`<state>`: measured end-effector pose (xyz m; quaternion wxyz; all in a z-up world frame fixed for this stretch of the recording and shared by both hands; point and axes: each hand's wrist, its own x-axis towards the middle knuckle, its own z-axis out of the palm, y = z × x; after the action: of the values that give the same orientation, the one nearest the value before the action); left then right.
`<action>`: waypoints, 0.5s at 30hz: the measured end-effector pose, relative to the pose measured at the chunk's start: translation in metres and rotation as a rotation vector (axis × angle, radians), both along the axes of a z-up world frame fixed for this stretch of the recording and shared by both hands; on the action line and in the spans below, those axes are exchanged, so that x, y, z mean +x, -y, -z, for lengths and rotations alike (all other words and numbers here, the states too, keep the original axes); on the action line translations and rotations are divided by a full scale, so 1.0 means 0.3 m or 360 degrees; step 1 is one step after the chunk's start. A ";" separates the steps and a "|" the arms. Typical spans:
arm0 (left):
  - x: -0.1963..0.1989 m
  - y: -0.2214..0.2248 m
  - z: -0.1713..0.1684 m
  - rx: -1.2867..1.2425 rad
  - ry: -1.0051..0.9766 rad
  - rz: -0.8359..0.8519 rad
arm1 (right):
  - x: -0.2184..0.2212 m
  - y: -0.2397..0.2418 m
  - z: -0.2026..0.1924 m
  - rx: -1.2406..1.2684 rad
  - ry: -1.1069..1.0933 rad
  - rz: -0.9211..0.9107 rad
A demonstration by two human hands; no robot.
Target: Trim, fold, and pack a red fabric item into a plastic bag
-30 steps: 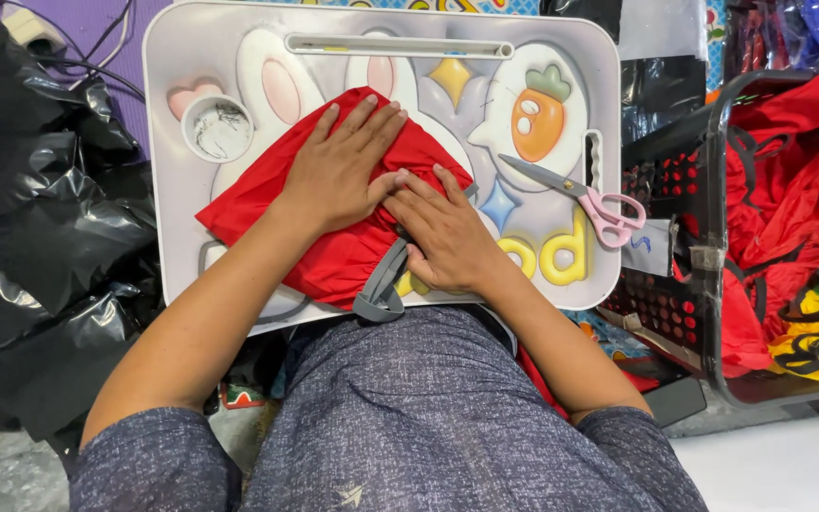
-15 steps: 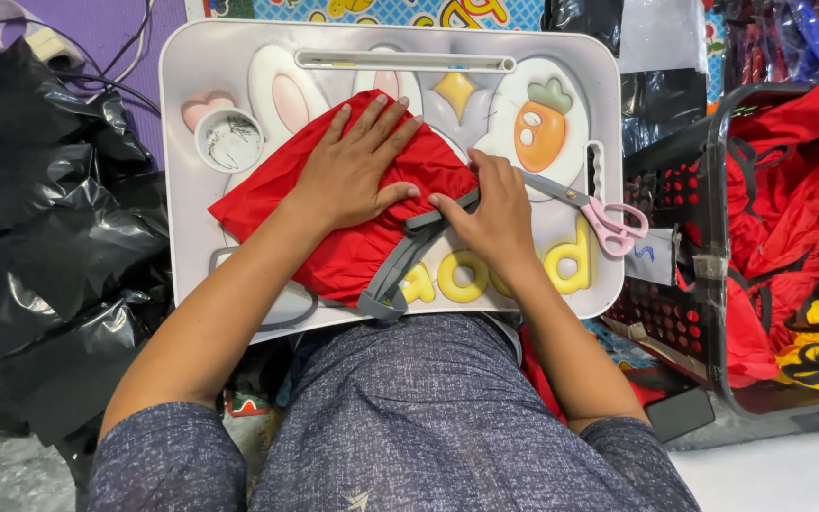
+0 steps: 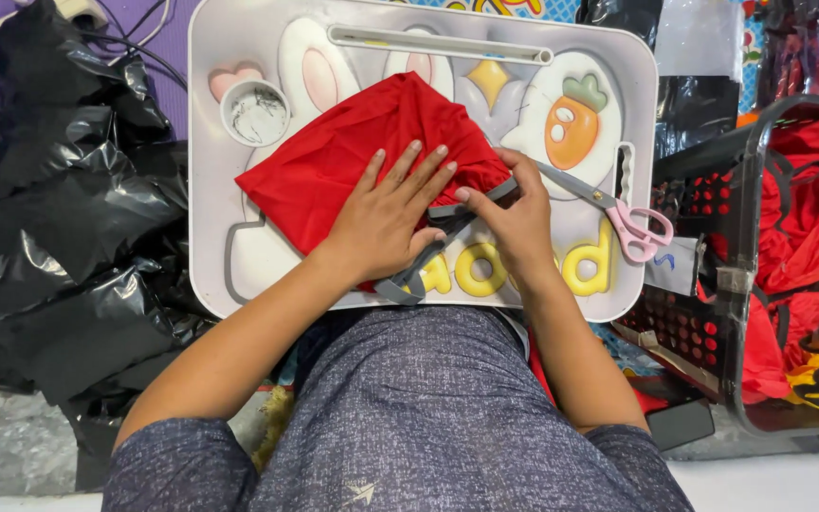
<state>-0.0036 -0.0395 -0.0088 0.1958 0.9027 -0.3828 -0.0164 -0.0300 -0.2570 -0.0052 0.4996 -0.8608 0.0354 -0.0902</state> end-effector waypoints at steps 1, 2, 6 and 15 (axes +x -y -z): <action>0.005 0.005 0.000 -0.0018 0.0000 0.0024 | -0.007 -0.018 0.011 0.0441 0.0003 0.0046; 0.010 0.009 0.000 -0.0037 0.0001 0.0047 | -0.015 -0.035 0.022 0.0882 0.0003 0.0094; 0.030 0.027 0.016 -0.0070 0.0024 0.0098 | -0.042 -0.057 -0.007 0.0868 0.0050 0.0184; -0.053 -0.060 -0.095 -0.0207 0.0112 0.0125 | -0.040 -0.074 0.017 0.0609 0.0011 0.0590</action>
<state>-0.0196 -0.0216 0.0197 0.2396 0.8724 -0.4247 0.0324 -0.0420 -0.2347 -0.0104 0.6284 -0.7291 0.2072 -0.1749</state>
